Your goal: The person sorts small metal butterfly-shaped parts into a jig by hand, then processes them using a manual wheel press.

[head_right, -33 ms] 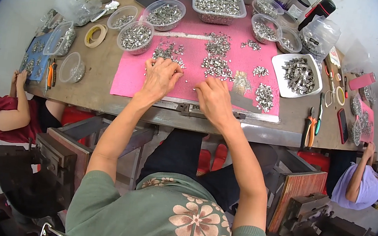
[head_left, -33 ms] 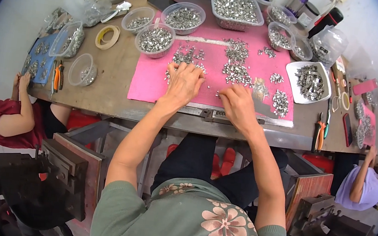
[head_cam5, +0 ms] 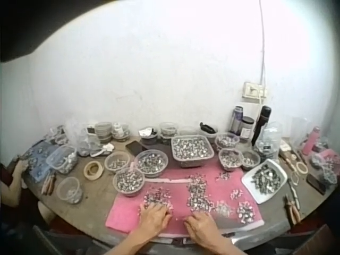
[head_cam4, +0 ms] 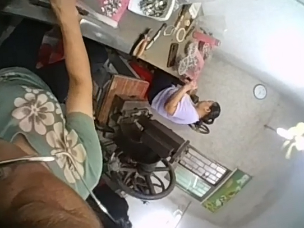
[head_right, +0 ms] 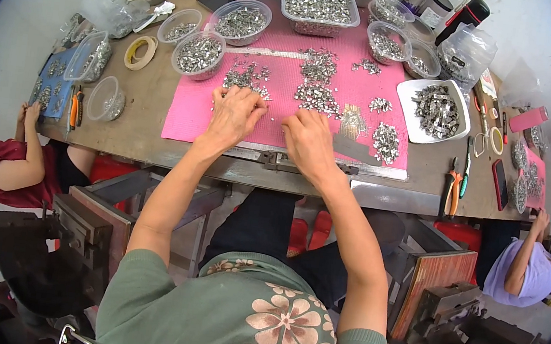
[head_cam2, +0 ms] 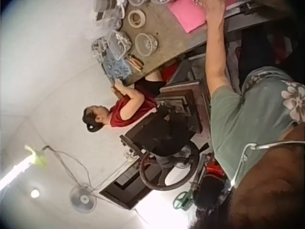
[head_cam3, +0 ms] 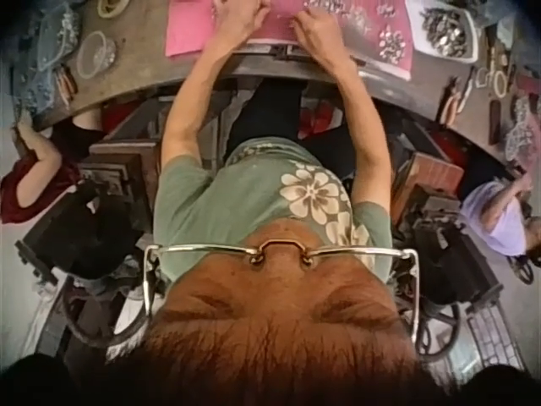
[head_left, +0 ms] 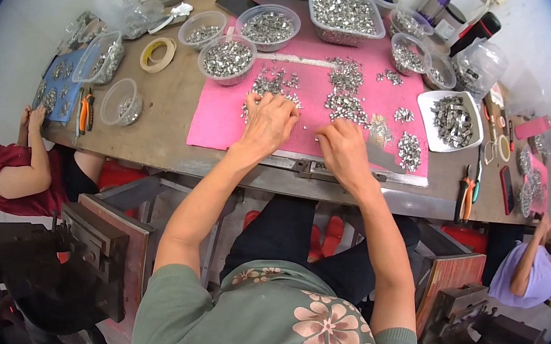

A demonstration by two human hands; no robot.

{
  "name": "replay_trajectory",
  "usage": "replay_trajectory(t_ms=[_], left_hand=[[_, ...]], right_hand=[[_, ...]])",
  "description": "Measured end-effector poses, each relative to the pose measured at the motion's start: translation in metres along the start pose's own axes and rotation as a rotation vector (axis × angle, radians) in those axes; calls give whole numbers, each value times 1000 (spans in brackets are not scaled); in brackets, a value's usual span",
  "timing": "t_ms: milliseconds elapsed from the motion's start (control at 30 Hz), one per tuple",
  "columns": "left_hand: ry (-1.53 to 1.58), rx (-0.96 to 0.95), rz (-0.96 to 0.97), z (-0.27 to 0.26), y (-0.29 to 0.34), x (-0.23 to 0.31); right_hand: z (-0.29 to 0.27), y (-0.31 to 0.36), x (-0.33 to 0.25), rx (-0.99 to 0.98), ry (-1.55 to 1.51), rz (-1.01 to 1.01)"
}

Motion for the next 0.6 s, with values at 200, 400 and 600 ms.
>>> replay_trajectory(t_ms=[200,400,600], left_hand=[[119,-88,-115,-15,7,-9],[122,-56,-96,-12,7,0],[1,-21,-74,-10,10,10]], right_hand=[[37,-14,-4,-4,153,-20],[44,-14,3,-31,129,50],[4,3,28,-30,-147,205]])
Point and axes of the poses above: each hand's wrist, its own y-axis away from the middle knuckle, its own z-axis out of the palm, x = y × z, the point moved 6 cm from there along -y, towards the middle knuckle, and after that the axes turned 5 degrees about x, right-handed, at the moved point
